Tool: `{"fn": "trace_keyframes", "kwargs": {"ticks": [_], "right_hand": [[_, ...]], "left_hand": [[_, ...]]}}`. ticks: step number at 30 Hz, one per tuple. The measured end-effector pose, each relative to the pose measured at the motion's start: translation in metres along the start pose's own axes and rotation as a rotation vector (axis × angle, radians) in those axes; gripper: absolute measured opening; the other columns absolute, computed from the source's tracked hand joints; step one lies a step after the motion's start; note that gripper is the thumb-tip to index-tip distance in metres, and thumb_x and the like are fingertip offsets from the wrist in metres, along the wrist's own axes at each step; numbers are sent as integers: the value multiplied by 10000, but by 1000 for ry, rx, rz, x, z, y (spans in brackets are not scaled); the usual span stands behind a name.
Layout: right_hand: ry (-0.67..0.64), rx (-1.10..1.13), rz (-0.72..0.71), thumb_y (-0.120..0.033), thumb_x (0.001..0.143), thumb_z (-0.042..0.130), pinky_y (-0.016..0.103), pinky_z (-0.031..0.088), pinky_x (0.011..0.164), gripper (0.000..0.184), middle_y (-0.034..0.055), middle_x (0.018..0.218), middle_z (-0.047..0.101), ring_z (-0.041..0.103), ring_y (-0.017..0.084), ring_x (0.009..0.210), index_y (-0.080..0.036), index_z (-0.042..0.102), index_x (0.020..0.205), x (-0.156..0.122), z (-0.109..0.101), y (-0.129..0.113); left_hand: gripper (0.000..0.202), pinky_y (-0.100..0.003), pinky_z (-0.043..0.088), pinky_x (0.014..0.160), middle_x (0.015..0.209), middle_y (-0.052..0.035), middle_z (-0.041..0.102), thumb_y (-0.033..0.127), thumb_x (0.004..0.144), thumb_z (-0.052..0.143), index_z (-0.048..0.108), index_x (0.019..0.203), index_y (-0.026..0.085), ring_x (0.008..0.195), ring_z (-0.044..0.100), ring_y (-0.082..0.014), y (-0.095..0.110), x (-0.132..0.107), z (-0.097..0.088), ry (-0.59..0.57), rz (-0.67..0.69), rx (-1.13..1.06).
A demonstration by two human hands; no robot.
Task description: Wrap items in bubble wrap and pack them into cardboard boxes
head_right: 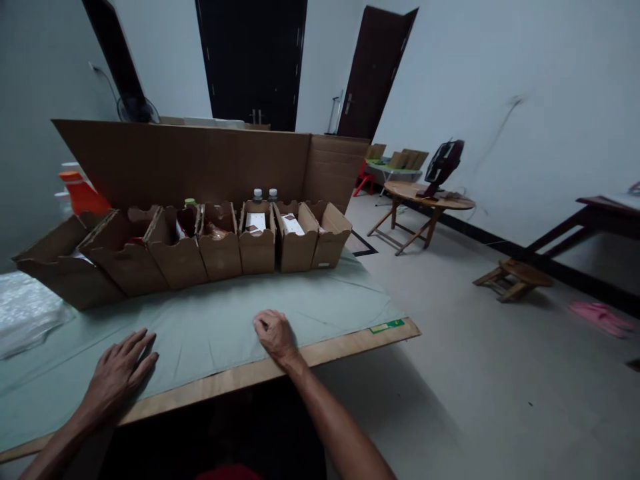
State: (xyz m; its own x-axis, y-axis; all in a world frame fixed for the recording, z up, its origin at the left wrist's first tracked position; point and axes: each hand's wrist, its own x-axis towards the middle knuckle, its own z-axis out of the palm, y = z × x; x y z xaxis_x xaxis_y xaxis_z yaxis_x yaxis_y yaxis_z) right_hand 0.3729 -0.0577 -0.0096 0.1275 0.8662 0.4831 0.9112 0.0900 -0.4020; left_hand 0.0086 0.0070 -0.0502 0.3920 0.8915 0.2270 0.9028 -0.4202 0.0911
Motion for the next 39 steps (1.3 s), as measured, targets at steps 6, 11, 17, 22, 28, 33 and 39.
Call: {"fn": "trace_keyframes", "kwargs": {"ticks": [6,11,17,22,28,33,39], "right_hand": [[209,-212,108,-172,883,486,475,336,1044,419,160,1394,597,477,317,1297,-159,628,1277,105,-117,90],[-142,-629,123,-149,794,577,421,339,945,402,141,1143,727,555,304,1139,-201,722,1166,181,-166,134],[-441,-662,122,-107,780,574,338,387,757,341,116,876,773,660,256,853,-204,801,1015,165,-196,131],[-650,-464,-14,-171,773,651,252,390,637,271,15,911,782,683,195,791,-291,807,960,138,-207,82],[-587,-189,-132,-124,739,647,264,345,580,150,17,682,709,621,177,644,-215,736,658,148,-142,-2],[-510,91,-214,-202,896,537,235,437,686,233,-7,873,762,672,148,782,-215,769,905,154,-121,-60],[184,437,26,-387,906,567,342,529,848,254,54,943,761,702,191,886,-212,744,954,131,-172,17]], "left_hand": [[558,-525,304,1160,1499,-134,527,444,966,321,599,1361,165,1416,435,-310,-8,-1,12,37,5,-14],[556,-533,315,1157,1493,-125,536,465,964,331,604,1354,180,1403,459,-308,-9,-1,17,54,1,-28],[561,-533,359,1132,1479,-128,552,487,947,350,630,1324,181,1392,474,-320,-7,-1,15,53,-11,-45],[564,-536,343,1144,1479,-136,550,475,942,356,625,1330,167,1390,475,-322,-7,0,14,44,-14,-39],[531,-526,352,1147,1457,-132,571,461,942,367,646,1293,177,1391,473,-320,-1,1,8,59,-24,-78],[516,-523,388,1135,1436,-139,578,482,920,404,645,1267,187,1374,488,-331,-3,2,9,87,-83,-139],[568,-496,473,1086,1487,-117,522,525,871,533,564,1360,238,1343,522,-338,30,-2,5,152,-18,-342]]}}
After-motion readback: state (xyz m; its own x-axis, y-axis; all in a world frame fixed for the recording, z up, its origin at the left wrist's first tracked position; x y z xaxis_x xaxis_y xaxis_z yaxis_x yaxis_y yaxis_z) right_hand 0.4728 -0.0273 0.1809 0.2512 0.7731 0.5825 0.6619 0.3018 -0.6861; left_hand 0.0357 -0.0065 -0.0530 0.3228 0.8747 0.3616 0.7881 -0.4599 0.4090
